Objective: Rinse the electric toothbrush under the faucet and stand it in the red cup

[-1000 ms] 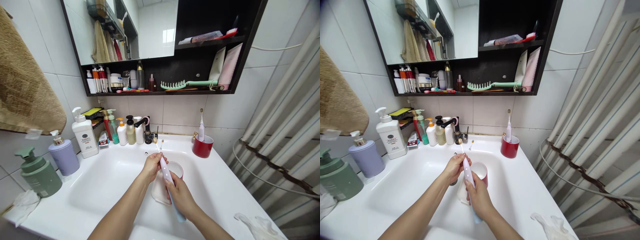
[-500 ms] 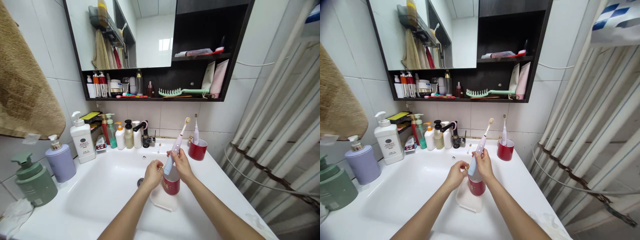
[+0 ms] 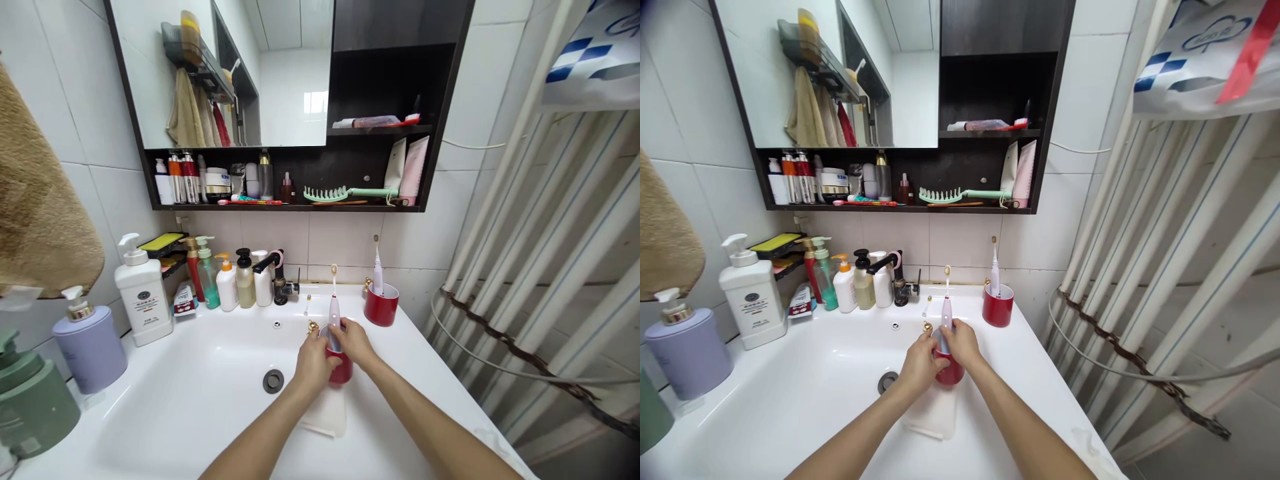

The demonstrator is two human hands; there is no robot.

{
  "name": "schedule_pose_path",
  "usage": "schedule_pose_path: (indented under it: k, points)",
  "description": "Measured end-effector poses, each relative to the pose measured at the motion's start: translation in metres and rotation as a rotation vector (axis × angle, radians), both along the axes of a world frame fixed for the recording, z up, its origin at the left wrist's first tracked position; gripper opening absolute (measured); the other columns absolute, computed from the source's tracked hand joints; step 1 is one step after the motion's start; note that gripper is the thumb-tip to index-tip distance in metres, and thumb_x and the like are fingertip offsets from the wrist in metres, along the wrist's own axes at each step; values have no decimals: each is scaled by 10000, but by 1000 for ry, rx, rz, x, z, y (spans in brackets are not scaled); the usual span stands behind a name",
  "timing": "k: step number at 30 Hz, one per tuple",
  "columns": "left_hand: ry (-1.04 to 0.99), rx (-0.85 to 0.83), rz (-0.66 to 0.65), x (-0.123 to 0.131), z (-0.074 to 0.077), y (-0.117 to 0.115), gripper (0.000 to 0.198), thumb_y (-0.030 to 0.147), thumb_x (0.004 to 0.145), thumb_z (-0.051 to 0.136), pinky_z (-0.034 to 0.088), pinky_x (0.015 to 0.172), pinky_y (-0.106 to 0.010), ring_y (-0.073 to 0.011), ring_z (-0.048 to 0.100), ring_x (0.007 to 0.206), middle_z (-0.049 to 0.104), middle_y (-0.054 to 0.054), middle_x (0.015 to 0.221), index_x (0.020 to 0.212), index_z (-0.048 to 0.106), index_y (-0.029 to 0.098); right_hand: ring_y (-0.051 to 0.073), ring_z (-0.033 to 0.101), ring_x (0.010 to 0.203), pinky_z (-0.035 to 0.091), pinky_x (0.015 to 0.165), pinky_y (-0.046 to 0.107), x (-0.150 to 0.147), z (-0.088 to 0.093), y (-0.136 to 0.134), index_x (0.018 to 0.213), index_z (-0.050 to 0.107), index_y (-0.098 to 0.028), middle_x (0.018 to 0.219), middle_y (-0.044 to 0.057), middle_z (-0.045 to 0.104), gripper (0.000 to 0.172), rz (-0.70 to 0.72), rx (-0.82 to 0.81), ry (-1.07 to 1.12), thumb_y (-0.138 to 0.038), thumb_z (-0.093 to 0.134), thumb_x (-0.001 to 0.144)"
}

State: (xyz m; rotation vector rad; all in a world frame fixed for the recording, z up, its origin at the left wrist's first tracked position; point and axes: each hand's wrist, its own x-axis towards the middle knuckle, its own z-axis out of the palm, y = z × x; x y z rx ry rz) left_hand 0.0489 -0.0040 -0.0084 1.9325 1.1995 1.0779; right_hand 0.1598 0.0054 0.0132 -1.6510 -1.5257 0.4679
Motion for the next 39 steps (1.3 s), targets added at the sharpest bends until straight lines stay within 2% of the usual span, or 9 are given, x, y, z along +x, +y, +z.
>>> schedule_pose_path:
  k: [5, 8, 14, 21, 28, 31, 33, 36, 39]
  points:
    - [23, 119, 2, 29, 32, 34, 164, 135, 481, 582, 301, 720, -294, -223, 445, 842, 485, -61, 777, 472, 423, 174, 215, 524, 781, 365, 670, 287, 22, 32, 22, 845, 543, -123, 820, 115, 588, 300, -110, 78, -53, -313, 401, 661]
    - [58, 131, 56, 48, 42, 56, 167, 144, 478, 586, 321, 672, -293, -210, 472, 748, 468, -48, 706, 469, 422, 173, 251, 450, 937, 325, 777, 326, 33, 41, 28, 958, 490, -79, 970, 160, 520, 379, -188, 133, -64, -300, 395, 665]
    - [217, 144, 132, 72, 42, 86, 89, 206, 540, 553, 337, 651, -277, -189, 478, 735, 483, -66, 772, 549, 476, 160, 218, 339, 1059, 262, 881, 318, 48, 26, 26, 1024, 438, -84, 1115, 135, 410, 404, -239, 238, -67, -262, 381, 667]
    - [338, 134, 164, 89, 43, 94, 191, 234, 598, 507, 337, 686, -248, -165, 451, 840, 467, -69, 943, 775, 514, 162, 203, 387, 1014, 315, 844, 336, 56, 13, 20, 991, 466, -129, 1060, 104, 465, 368, -211, 297, -35, -255, 391, 654]
    - [212, 161, 191, 71, 46, 79, 474, 169, 545, 538, 322, 728, -252, -171, 409, 926, 436, -77, 1029, 1000, 402, 164, 206, 417, 969, 318, 829, 338, 58, 17, 9, 1032, 434, -117, 1025, 109, 480, 414, -229, 339, 52, -234, 399, 636]
    - [-30, 110, 236, 56, 59, 64, 454, 155, 558, 519, 331, 691, -236, -130, 467, 777, 500, -53, 860, 998, 408, 147, 170, 516, 715, 400, 681, 320, 53, 26, 1, 1061, 403, -115, 801, 70, 548, 440, -206, 336, 104, -239, 392, 639]
    - [-269, 51, 209, 44, 77, 47, 467, 148, 576, 495, 341, 623, -217, -92, 467, 610, 496, 6, 652, 1031, 387, 140, 118, 489, 528, 415, 563, 272, 45, 39, -10, 1109, 346, -127, 593, -6, 510, 468, -177, 341, 130, -231, 373, 653]
    - [-631, 51, -43, 28, 109, 10, 636, 119, 584, 476, 331, 537, -184, -46, 399, 458, 420, 81, 513, 1159, 214, 196, 64, 405, 426, 390, 480, 198, 28, 69, -33, 1190, 175, -206, 496, -79, 403, 555, -80, 427, 198, -190, 356, 666]
    - [-806, 62, -327, 15, 135, -29, 767, 100, 579, 487, 306, 473, -159, -23, 350, 410, 408, 98, 508, 1197, 60, 258, 35, 318, 356, 328, 370, 154, 8, 98, -61, 1202, 42, -285, 501, -101, 370, 667, 132, 570, 422, -147, 385, 646]
